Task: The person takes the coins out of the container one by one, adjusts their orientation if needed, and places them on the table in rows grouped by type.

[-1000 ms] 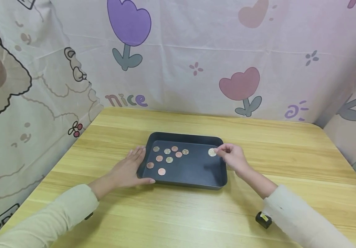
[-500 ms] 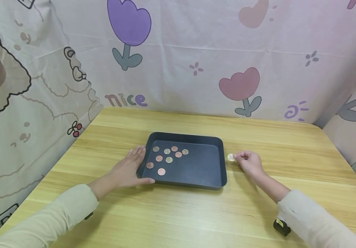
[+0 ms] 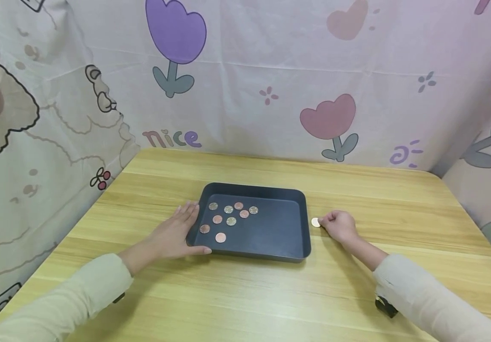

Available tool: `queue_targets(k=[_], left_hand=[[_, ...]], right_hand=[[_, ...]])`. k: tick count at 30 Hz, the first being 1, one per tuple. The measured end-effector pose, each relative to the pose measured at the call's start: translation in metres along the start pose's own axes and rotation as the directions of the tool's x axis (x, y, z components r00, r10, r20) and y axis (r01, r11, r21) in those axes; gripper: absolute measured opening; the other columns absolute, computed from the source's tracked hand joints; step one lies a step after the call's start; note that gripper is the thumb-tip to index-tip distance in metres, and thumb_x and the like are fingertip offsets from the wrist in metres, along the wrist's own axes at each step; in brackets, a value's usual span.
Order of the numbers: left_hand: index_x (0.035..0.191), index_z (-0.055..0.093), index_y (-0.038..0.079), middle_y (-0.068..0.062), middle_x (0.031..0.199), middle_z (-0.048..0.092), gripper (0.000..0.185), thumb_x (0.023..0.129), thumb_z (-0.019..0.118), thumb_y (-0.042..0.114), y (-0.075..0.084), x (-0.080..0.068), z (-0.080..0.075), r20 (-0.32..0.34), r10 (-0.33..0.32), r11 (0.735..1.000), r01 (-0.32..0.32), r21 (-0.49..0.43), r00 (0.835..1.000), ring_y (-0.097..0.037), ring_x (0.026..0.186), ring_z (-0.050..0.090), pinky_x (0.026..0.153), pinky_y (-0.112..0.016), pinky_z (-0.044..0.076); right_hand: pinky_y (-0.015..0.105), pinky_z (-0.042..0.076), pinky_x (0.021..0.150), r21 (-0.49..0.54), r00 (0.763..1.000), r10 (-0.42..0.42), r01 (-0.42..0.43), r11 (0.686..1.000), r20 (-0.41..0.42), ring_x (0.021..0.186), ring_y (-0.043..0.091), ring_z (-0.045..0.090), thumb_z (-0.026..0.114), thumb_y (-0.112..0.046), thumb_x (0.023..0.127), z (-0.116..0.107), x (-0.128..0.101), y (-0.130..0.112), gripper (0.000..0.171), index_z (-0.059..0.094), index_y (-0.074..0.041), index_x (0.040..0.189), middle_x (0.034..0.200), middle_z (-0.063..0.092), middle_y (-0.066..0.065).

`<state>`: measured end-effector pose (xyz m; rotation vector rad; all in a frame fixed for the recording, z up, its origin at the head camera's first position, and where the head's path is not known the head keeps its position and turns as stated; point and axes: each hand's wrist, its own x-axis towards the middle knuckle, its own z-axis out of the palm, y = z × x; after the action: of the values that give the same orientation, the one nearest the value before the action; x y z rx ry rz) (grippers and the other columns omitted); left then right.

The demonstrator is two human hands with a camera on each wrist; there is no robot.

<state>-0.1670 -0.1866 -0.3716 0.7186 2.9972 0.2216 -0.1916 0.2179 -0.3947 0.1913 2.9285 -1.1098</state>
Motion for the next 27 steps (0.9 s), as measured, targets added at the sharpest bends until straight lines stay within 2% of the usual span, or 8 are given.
queue_targets(k=[7,11,15,22,27], left_hand=[[0.142,0.024,-0.009,-0.025,0.151,0.021,0.114,0.071,0.056,0.074,-0.001,-0.001,0.0,0.006,-0.004,1.0,0.004,-0.005,1.0,-0.039,0.142,0.016,0.117,-0.046,0.018],[0.142,0.023,-0.009,-0.025,0.151,0.021,0.114,0.071,0.057,0.073,-0.002,-0.001,0.0,0.006,-0.008,1.0,0.008,-0.006,1.0,-0.039,0.141,0.016,0.117,-0.047,0.018],[0.142,0.023,-0.01,-0.025,0.151,0.021,0.113,0.071,0.057,0.072,-0.002,-0.001,-0.001,0.004,-0.003,1.0,0.003,-0.01,1.0,-0.04,0.141,0.016,0.116,-0.047,0.018],[0.142,0.023,-0.01,-0.026,0.151,0.021,0.114,0.071,0.057,0.073,-0.002,-0.002,-0.001,0.002,0.001,1.0,-0.001,-0.008,1.0,-0.04,0.141,0.016,0.116,-0.048,0.019],[0.142,0.023,-0.01,-0.026,0.151,0.02,0.114,0.071,0.057,0.073,-0.002,-0.001,0.0,-0.003,0.004,1.0,-0.004,-0.007,1.0,-0.04,0.141,0.016,0.116,-0.048,0.019]], right_hand=[[0.025,0.042,0.059,-0.052,1.0,-0.008,0.01,0.999,0.025,0.069,0.02,0.055,0.06,-0.014,0.086,0.0,0.0,-0.004,0.02,0.062,0.003,0.074,0.072,0.064,0.012],[0.023,0.041,0.059,-0.021,0.999,0.006,-0.005,1.0,0.031,0.07,0.019,0.054,0.06,-0.013,0.086,0.0,0.0,-0.006,0.019,0.062,0.003,0.075,0.074,0.063,0.012],[0.022,0.04,0.06,0.027,1.0,0.017,-0.017,0.999,0.003,0.071,0.018,0.053,0.06,-0.013,0.086,-0.001,0.0,-0.009,0.019,0.062,0.004,0.078,0.075,0.063,0.011],[0.02,0.042,0.062,0.093,0.994,-0.079,0.086,0.992,-0.076,0.065,0.009,0.05,0.061,-0.015,0.088,-0.011,0.001,-0.03,0.02,0.062,0.004,0.084,0.071,0.062,0.005],[0.017,0.044,0.058,0.201,0.986,-0.144,0.159,0.967,-0.087,0.06,0.004,0.049,0.063,-0.013,0.087,-0.011,0.0,-0.051,0.019,0.062,0.006,0.085,0.066,0.058,-0.002]])
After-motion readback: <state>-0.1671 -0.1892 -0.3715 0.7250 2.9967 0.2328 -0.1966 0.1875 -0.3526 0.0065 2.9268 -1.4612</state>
